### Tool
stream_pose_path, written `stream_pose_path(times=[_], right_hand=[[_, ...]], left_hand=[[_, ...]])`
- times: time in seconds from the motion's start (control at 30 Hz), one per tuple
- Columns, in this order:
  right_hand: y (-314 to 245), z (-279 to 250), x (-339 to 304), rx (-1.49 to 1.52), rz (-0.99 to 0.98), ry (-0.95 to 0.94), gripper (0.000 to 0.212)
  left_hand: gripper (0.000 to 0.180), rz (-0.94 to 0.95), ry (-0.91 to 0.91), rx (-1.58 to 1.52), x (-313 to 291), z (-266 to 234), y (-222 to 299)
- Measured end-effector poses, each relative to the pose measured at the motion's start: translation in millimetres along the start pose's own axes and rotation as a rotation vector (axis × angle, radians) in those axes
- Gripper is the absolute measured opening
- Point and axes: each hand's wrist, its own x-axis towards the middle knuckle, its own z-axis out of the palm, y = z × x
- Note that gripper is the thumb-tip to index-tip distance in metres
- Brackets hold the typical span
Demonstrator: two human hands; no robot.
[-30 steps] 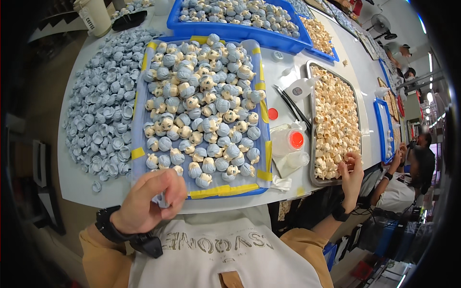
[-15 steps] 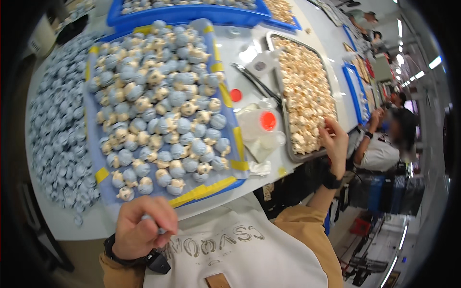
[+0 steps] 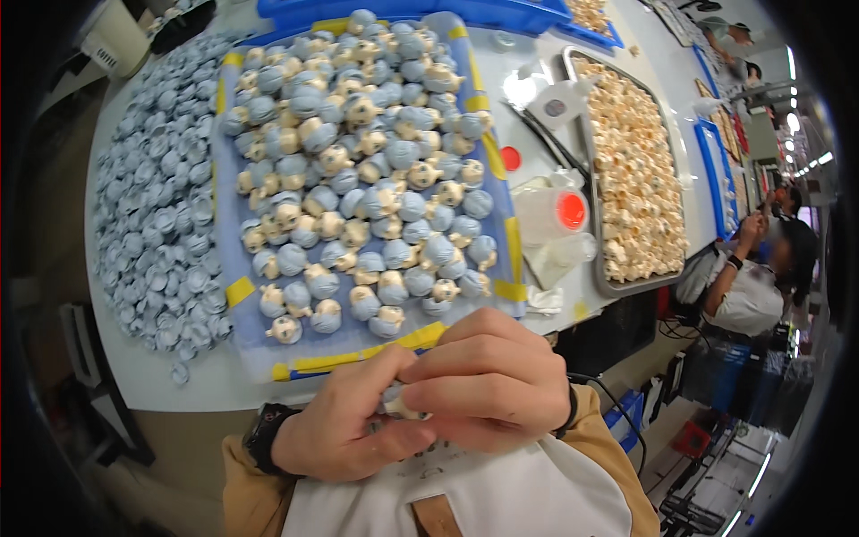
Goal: The person assembles small doll heads by attaching blue hair pieces to beige head bodies. They use a small bottle to apply adhesive to the hair pieces before pressing them onto the heads. The person wipes excess adhesive with a tissue and places the completed heads into a blue tray. The process is repeated for multiple units.
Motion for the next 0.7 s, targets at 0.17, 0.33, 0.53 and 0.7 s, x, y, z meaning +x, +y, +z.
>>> stream_pose_path(times=[0.17,0.33,0.53,0.7], right_hand=[[-1.7,-0.3,-3.6,0.018,0.065,-0.022,0.025],[0.5,-6.2,-5.5,0.025,0.035,-0.018,0.026],[9.0,0.2,-5.1,0.006,-0.139,0.008,0.019],[11.9,0.6,-3.7,-0.035,-0.172,0.011,0.020]], left_hand=[[0.044,-0.112,-0.029,-0.079,-3.9,-0.4,1.3],[0.052,-0.012,0.061,-0.173,-6.1,2.5,-10.6],[0.048,0.019,0.021,-0.152,-6.3,2.2,-6.9],[0.038,0.208,0.091,-0.210,-3.3,8.8,-11.2]])
